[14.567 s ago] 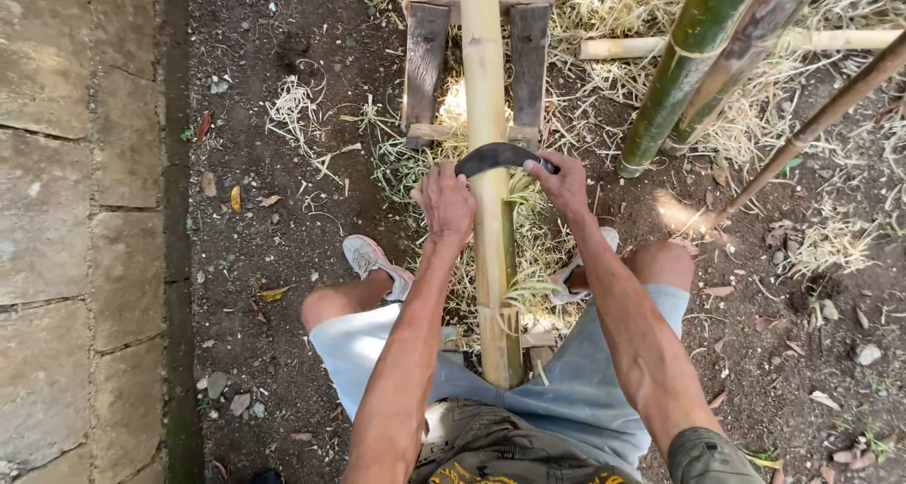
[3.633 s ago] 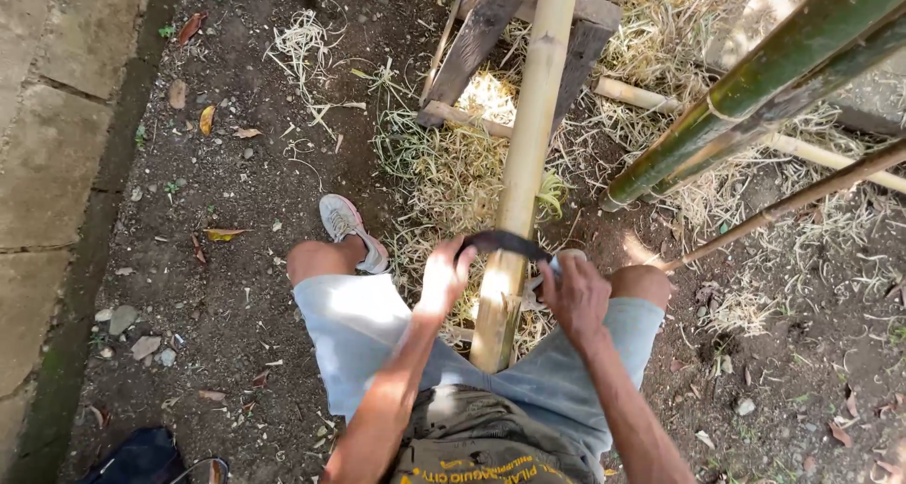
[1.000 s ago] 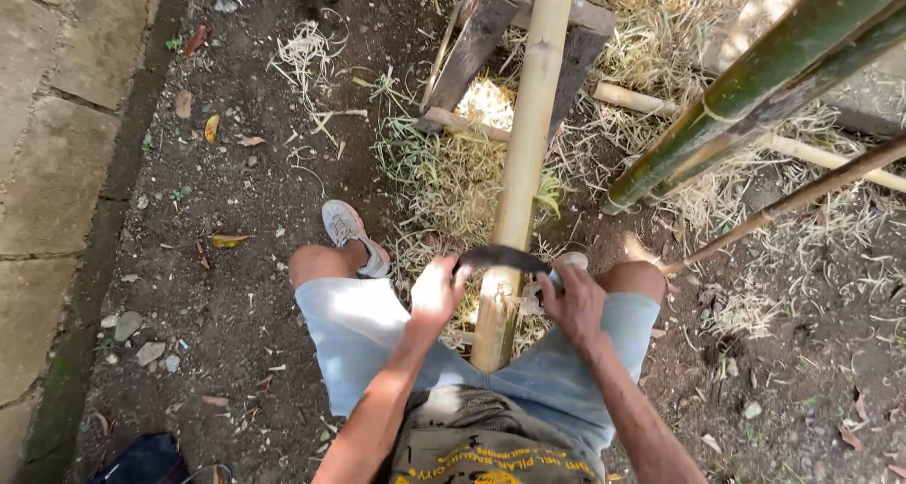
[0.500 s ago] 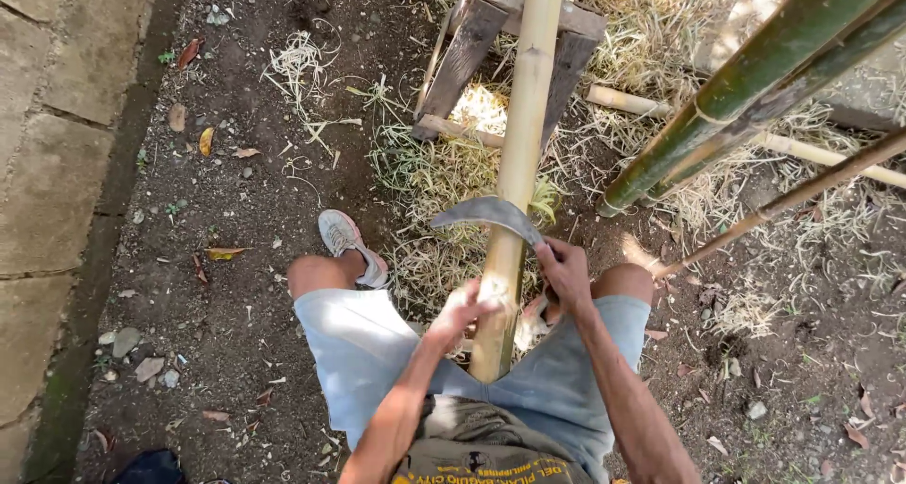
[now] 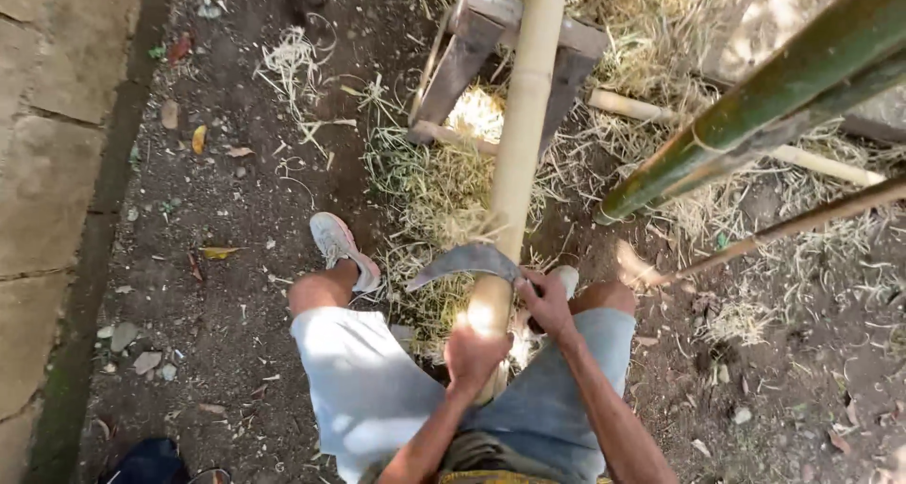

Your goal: The person is stripping the outer layer of a bamboo pole using a curved blade or sickle.

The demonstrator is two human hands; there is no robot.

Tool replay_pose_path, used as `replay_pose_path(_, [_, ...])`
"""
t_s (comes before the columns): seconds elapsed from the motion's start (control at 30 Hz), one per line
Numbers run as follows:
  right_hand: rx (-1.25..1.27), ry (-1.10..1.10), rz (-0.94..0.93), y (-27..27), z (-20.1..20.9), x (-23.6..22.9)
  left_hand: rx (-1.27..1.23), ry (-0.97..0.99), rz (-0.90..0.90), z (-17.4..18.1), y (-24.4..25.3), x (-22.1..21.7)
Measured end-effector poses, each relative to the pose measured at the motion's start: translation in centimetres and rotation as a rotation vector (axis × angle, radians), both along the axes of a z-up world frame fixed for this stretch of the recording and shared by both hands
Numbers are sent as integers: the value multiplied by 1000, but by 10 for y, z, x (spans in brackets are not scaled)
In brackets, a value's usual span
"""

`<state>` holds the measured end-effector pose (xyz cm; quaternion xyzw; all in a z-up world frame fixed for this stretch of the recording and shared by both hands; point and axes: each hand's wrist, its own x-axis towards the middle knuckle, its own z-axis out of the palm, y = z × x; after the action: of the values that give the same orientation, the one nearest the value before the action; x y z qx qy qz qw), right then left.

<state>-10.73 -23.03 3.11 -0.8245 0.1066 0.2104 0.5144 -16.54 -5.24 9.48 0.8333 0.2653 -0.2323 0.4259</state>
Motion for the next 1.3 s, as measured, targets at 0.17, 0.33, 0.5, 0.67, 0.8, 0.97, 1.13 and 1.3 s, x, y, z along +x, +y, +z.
replay_pose_path(0.17, [128,-260,-104,9,-15,-15,-95,-70,-96,2,6,-2])
replay_pose_path(0.33, [205,-257,-328,12,-34,-24,125,-738,-266,42,23,-5])
replay_pose_path(0.5, [129,-285,-435,4,-20,4,244,-999,-507,31,36,82])
replay_pose_path(0.67, [-43,-448,-345,-18,-38,53,433,-662,-620,5,24,188])
replay_pose_path(0.8, [-88,-400,-240,-29,-40,88,285,-413,-536,6,19,218])
replay_pose_path(0.97, [130,-338,-300,-20,-27,92,222,-600,-501,13,18,208])
replay_pose_path(1.13, [108,-420,-315,-15,-47,83,279,-806,-522,-10,22,191])
replay_pose_path(1.3, [172,-357,-384,-11,-58,57,492,-945,-526,-50,28,158])
